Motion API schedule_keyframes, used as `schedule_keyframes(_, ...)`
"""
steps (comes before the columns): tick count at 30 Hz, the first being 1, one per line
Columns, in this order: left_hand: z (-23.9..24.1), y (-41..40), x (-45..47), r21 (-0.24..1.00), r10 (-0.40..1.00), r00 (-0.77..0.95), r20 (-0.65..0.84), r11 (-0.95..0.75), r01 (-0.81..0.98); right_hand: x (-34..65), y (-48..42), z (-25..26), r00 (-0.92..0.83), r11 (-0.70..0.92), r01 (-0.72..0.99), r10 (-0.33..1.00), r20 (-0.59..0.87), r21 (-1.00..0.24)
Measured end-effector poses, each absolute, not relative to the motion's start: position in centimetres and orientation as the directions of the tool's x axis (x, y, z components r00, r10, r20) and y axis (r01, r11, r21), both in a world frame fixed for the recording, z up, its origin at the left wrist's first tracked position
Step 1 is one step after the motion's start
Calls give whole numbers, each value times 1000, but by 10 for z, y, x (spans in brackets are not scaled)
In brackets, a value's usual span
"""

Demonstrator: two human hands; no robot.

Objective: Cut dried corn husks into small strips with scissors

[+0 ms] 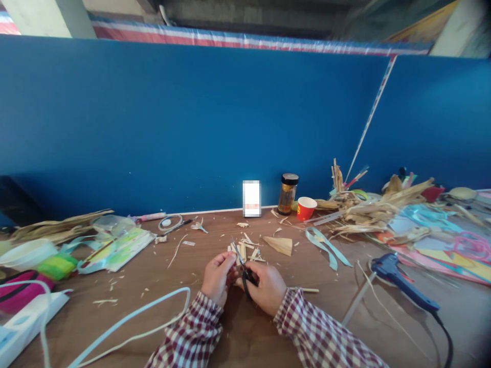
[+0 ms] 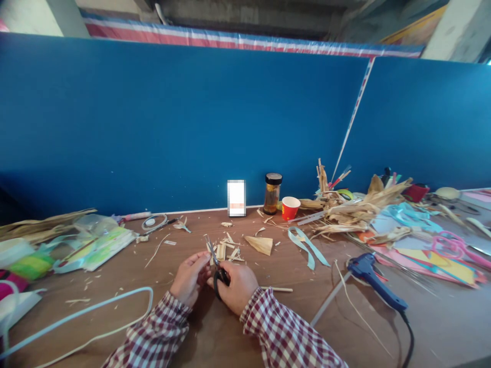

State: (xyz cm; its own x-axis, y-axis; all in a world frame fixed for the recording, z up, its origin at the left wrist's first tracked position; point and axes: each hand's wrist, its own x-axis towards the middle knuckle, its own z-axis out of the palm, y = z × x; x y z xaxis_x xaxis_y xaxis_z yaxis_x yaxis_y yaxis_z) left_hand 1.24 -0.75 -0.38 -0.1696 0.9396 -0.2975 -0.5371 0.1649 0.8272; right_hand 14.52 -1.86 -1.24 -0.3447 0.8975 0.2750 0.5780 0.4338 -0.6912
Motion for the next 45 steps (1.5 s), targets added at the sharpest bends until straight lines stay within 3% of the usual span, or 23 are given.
schedule_keyframes(22, -6, -7, 12, 827, 943, -180, -279, 141, -545, 146, -17, -12, -289, 373, 548, 924, 250, -748)
schedule_keyframes(45, -9, -8, 13, 841, 951, -147, -271, 159, -517, 146, -19, -11, -337, 421, 583, 904, 264, -695)
